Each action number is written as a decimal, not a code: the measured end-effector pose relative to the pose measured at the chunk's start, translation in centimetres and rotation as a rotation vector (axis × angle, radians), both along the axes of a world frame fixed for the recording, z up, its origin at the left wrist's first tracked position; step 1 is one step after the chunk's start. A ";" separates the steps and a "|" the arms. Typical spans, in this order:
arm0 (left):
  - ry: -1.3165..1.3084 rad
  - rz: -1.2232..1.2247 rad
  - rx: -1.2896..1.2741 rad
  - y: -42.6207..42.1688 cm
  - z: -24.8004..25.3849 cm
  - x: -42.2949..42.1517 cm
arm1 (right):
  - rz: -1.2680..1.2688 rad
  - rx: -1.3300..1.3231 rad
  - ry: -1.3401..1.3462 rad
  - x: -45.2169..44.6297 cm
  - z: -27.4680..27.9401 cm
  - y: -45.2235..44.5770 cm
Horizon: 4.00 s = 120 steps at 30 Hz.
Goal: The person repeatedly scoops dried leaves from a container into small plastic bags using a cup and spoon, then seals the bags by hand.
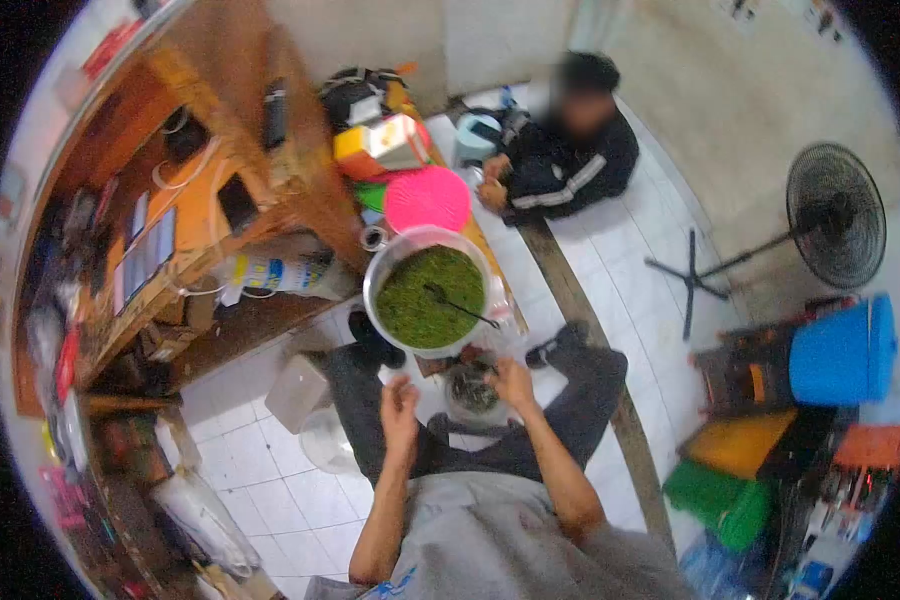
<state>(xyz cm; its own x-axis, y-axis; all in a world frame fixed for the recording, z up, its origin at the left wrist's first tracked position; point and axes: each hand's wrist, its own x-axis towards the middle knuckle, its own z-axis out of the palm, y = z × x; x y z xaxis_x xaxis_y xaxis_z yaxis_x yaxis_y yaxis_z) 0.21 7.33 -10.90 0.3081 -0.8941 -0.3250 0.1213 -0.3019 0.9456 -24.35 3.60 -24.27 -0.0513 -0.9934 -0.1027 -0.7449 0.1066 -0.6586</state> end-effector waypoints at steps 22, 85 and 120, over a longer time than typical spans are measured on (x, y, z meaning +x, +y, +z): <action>0.156 -0.030 0.292 1.1 1.2 -0.1 | -0.931 0.396 -0.786 -3.4 -10.0 -5.0; 0.068 -0.686 0.301 2.4 0.3 -5.3 | 0.117 0.228 -0.429 -1.6 13.8 6.5; -0.050 -0.400 0.065 2.5 4.4 -4.6 | 0.247 -0.461 -0.183 4.0 19.5 6.6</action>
<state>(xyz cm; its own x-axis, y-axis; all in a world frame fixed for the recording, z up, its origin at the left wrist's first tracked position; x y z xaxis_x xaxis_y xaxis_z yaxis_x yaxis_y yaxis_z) -4.35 9.80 -6.45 -0.0426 -0.9246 -0.3785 -0.0633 -0.3756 0.9246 -20.33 10.21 -4.81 0.1664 -0.9179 0.3604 -0.5800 -0.3866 -0.7170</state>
